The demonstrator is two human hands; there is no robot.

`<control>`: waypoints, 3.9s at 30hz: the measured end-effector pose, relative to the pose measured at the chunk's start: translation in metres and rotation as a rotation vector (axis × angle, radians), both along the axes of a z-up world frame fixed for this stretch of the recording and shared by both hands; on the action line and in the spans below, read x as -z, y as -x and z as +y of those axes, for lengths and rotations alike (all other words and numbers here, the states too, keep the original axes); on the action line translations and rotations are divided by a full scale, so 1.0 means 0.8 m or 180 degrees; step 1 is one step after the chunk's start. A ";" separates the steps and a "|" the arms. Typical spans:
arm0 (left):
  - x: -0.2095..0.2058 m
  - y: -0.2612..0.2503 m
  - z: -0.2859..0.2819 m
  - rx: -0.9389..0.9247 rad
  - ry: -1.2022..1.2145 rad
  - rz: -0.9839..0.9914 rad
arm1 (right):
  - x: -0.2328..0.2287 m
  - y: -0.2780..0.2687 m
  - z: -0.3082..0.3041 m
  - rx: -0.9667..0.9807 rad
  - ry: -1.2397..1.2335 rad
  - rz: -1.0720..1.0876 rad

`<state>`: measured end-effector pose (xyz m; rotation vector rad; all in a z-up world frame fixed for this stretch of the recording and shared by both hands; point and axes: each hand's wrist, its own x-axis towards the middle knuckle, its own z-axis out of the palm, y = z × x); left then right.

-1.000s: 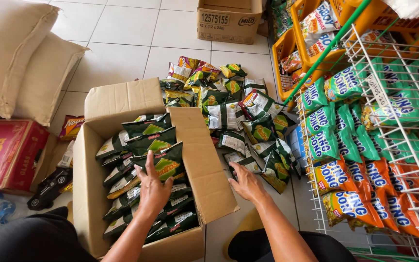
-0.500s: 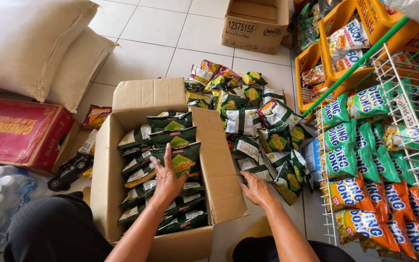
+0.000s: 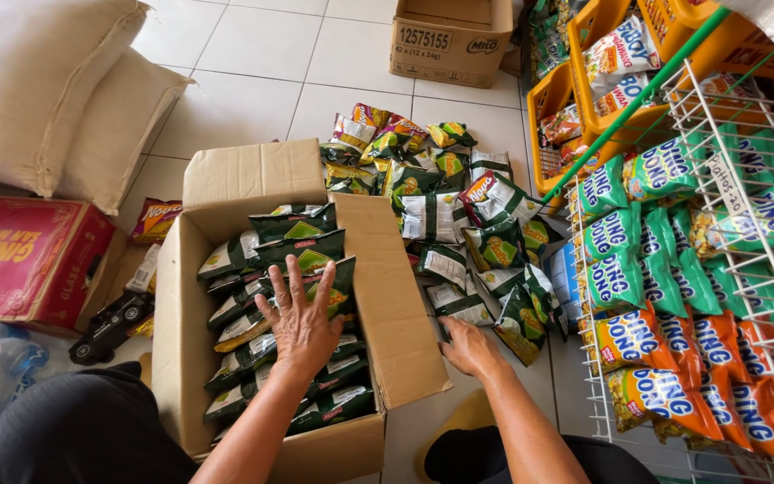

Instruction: Packing individual snack bags into a cardboard box.

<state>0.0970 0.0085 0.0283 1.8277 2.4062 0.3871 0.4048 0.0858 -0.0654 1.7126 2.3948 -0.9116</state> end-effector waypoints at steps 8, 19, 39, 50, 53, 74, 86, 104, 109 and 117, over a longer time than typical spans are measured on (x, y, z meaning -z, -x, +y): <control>0.025 0.012 0.010 0.0139 0.0116 0.0196 | -0.010 -0.002 -0.008 0.0095 0.0219 -0.0199; -0.057 -0.056 0.044 0.0330 -0.0528 -0.0252 | 0.173 -0.158 0.061 0.2000 0.0324 0.0091; 0.257 -0.343 0.224 0.1709 0.1870 -0.2224 | 0.275 -0.214 0.081 0.5397 0.0583 0.0832; 0.342 -0.350 0.230 0.1686 0.1735 -0.1942 | 0.305 -0.151 0.081 0.5311 0.0499 0.1201; 0.302 -0.348 0.224 0.1473 0.1821 -0.1796 | 0.274 -0.131 0.091 0.5411 0.0802 0.1923; -0.084 -0.079 0.097 0.0962 -0.0638 -0.2688 | -0.091 0.111 0.089 0.2168 -0.0476 0.5107; -0.111 0.118 -0.066 0.0357 -0.0160 -0.2818 | -0.202 0.222 -0.064 0.0185 0.0450 0.3445; -0.025 0.108 -0.070 0.0228 0.0636 -0.2133 | -0.114 0.203 -0.034 -0.0327 -0.0618 0.0702; 0.009 0.112 -0.058 0.0168 0.0477 -0.2561 | -0.148 0.216 -0.027 -0.0264 -0.0613 0.0387; 0.019 0.115 -0.055 0.0011 0.0533 -0.2828 | -0.170 0.230 -0.010 -0.0222 -0.0406 0.0111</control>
